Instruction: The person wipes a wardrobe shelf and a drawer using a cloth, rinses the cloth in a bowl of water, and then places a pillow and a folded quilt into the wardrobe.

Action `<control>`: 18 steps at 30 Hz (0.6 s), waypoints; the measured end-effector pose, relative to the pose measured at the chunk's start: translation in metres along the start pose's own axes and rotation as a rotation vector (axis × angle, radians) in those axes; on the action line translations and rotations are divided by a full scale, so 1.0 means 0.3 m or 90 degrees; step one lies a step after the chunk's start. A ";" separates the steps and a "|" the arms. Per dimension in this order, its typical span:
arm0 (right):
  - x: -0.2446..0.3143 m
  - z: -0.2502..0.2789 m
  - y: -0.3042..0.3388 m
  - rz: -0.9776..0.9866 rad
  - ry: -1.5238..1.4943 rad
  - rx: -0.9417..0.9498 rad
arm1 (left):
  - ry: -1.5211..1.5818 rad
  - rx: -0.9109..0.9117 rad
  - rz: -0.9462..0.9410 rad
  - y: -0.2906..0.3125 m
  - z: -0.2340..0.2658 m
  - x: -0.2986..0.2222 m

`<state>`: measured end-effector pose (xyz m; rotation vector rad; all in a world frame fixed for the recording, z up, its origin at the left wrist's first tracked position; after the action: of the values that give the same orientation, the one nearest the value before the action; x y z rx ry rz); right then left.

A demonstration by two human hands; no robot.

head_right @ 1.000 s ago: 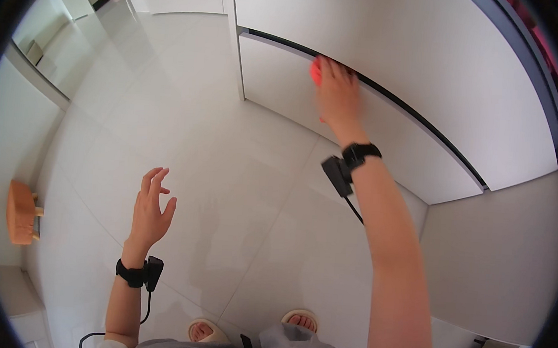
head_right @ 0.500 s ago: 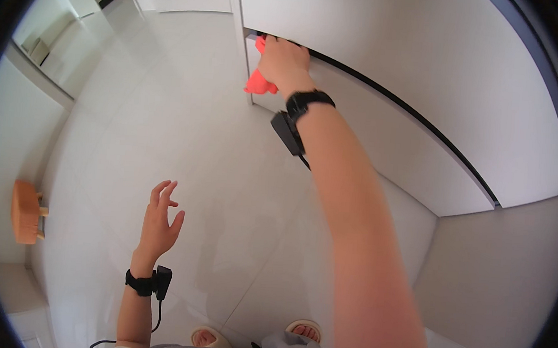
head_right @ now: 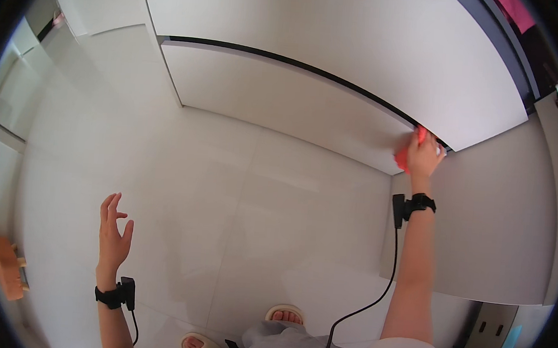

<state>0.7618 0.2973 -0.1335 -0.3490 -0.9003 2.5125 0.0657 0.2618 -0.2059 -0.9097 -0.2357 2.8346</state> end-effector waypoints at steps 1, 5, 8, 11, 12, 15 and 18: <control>-0.069 0.006 -0.008 -0.053 -0.008 -0.005 | 0.001 0.004 -0.004 -0.001 -0.006 -0.004; -0.074 -0.003 -0.042 -0.099 -0.043 -0.057 | -0.021 0.023 -0.026 -0.021 -0.010 -0.043; 0.216 0.059 -0.043 0.061 -0.195 -0.302 | -0.039 0.041 -0.020 -0.029 -0.006 -0.056; 0.651 0.176 -0.076 0.130 -0.373 -0.286 | -0.045 0.036 -0.018 -0.031 0.010 -0.055; 0.788 0.141 -0.097 0.171 -0.359 -0.057 | -0.044 0.036 -0.017 -0.033 0.011 -0.051; 1.105 0.251 -0.102 0.248 -0.279 -0.208 | -0.029 0.035 -0.022 -0.054 -0.004 -0.057; 1.213 0.260 -0.111 0.265 -0.298 -0.192 | -0.023 0.039 -0.031 -0.071 -0.016 -0.057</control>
<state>0.4273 0.4559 -0.0837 -0.0320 -1.5338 2.8996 0.0844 0.2798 -0.1959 -0.8296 -0.1715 2.7985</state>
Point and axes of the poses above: each hand's wrist, its own y-axis away from the middle knuckle, its own z-axis out of the back of the hand, x = y × z, the point moved 8 cm from there along -y, towards the middle knuckle, and after that the axes turned 1 degree about y, right-handed, at the moved point
